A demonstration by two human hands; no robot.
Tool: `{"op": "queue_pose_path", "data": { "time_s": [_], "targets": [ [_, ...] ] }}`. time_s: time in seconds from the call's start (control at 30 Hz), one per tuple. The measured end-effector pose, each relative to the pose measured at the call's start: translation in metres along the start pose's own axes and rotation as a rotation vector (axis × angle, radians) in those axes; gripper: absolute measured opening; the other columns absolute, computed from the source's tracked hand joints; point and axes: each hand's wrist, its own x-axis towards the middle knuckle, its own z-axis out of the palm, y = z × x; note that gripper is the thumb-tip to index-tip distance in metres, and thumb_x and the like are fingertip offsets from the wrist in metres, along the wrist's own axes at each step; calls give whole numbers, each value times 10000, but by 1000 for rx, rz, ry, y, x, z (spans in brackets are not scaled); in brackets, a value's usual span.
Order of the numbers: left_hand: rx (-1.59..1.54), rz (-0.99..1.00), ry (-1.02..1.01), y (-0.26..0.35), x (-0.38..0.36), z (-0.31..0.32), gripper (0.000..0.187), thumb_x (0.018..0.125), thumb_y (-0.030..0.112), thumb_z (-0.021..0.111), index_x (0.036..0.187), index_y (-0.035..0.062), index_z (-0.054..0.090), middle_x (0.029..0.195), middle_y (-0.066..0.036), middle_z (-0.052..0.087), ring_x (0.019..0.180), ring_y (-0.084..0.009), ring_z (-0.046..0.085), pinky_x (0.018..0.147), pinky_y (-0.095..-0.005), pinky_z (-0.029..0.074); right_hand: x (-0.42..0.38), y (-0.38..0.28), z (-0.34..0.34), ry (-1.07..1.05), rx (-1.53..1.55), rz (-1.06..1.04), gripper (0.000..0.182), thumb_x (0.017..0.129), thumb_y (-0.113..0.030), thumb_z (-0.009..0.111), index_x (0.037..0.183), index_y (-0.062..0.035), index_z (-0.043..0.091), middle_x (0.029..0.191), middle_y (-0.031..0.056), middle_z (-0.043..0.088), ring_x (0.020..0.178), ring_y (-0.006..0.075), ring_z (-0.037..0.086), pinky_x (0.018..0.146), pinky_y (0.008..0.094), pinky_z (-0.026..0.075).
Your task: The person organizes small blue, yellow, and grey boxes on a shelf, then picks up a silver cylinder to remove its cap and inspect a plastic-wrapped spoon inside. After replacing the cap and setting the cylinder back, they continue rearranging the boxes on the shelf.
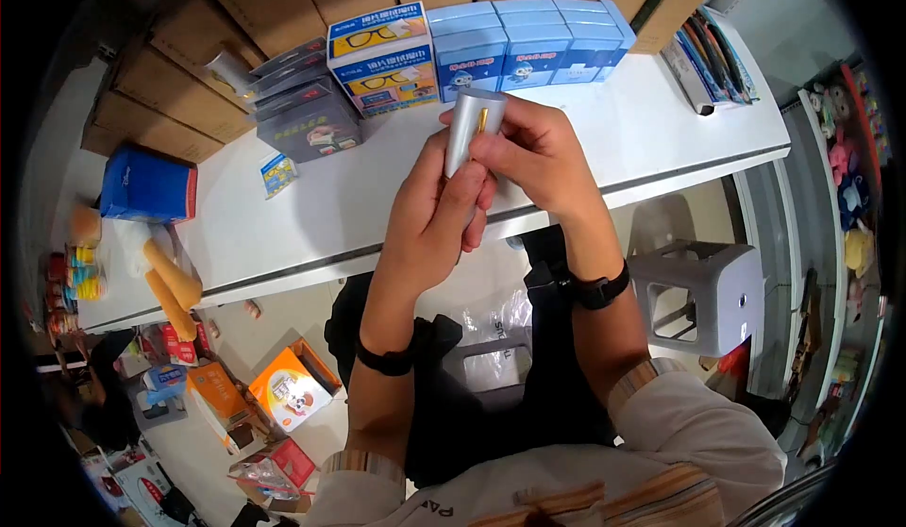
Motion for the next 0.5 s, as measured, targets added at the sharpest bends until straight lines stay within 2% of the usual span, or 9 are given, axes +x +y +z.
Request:
{"op": "queue_pose_path", "data": {
  "time_s": [0.1, 0.17, 0.2, 0.23, 0.33, 0.37, 0.47, 0.5],
  "targets": [
    [100, -16, -5, 6, 3, 3, 338, 1091, 240, 466, 1344, 17, 484, 737, -15, 532, 490, -56, 446, 454, -218, 371, -1, 3, -4, 55, -29, -24, 180, 935, -167, 744, 925, 7, 697, 676, -36, 572, 606, 44, 508, 576, 223, 390],
    [171, -39, -9, 8, 5, 5, 419, 1085, 284, 468, 1390, -3, 451, 691, -28, 525, 468, -62, 446, 438, -213, 368, -1, 5, -3, 146, 23, -65, 198, 943, -191, 735, 940, 3, 697, 722, -28, 594, 645, 39, 520, 572, 223, 385],
    [172, -50, -1, 9, 4, 7, 377, 1068, 258, 513, 1342, 2, 478, 691, -17, 534, 484, -55, 461, 450, -211, 378, 0, 5, -2, 194, 50, -88, 208, 947, -204, 731, 947, 1, 696, 745, -24, 605, 665, 37, 526, 569, 223, 382],
    [175, -60, 6, 11, 3, 9, 336, 1051, 233, 558, 1295, 8, 505, 690, -7, 542, 500, -48, 476, 463, -208, 389, -2, -3, 4, 284, 168, -46, 274, 985, -286, 682, 1007, -13, 688, 802, -18, 620, 661, 39, 497, 553, 221, 354],
    [220, -127, 1, 10, 3, 6, 281, 1017, 205, 632, 1200, 9, 551, 705, -6, 575, 526, -44, 516, 474, -207, 413, -2, 1, -17, 286, 588, -124, 339, 1021, -352, 619, 1053, -19, 671, 792, -19, 606, 594, 54, 428, 531, 222, 320],
    [239, -156, -2, 9, 2, 4, 274, 1008, 204, 646, 1177, 6, 560, 713, -11, 587, 531, -46, 528, 474, -207, 419, 2, 2, -16, 380, 483, -134, 448, 1074, -452, 442, 1157, -45, 610, 650, -52, 365, 537, 70, 331, 549, 212, 320],
    [90, -151, -8, 5, 0, -1, 233, 1011, 205, 642, 1114, 6, 578, 715, -21, 599, 534, -52, 543, 468, -209, 429, 2, 8, -27, 294, 453, -259, 460, 1056, -490, 477, 1170, -59, 590, 706, -19, 480, 558, 89, 364, 560, 232, 328],
    [98, -136, -10, 3, -1, -1, 209, 1036, 191, 592, 1130, 8, 560, 703, -25, 585, 532, -59, 535, 473, -210, 426, 1, 10, -26, 333, 437, -228, 462, 1044, -494, 499, 1167, -57, 587, 737, -5, 509, 572, 96, 383, 558, 237, 332]
  ]
}}
